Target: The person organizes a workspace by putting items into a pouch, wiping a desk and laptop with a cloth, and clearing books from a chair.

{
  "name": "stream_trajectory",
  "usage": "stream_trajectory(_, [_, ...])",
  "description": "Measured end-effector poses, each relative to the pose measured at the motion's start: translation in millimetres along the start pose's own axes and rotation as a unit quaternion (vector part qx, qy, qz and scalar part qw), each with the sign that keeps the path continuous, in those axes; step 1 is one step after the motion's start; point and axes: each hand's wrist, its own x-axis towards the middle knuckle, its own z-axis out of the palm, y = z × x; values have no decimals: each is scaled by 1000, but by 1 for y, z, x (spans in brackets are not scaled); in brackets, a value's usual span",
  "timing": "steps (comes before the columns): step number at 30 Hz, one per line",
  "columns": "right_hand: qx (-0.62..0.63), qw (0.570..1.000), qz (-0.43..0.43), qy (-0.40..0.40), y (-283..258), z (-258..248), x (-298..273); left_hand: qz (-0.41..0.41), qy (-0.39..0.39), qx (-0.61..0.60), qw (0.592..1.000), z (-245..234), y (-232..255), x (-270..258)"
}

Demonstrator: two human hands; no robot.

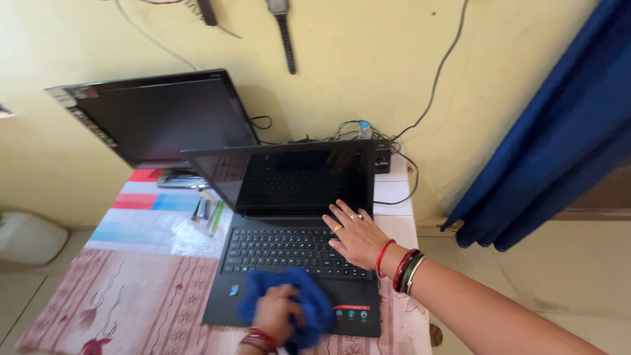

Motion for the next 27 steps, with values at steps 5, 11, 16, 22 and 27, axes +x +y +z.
stream_trajectory(5, [13,999,-40,-32,-30,4,5,-312,-89,278,904,-58,-94,-53])
stream_trajectory(11, [21,994,-79,-70,-59,10,19,-418,66,353,835,-122,-88,-49])
stream_trajectory(16, [16,995,-77,-63,-70,22,44,-356,158,187,902,-122,-103,6])
stream_trajectory(22, [13,994,-59,-88,-97,30,62,-337,9,73,939,-70,-91,35])
stream_trajectory(27, [16,994,-37,-101,-113,41,80,-38,3,-54,998,-43,-66,-7])
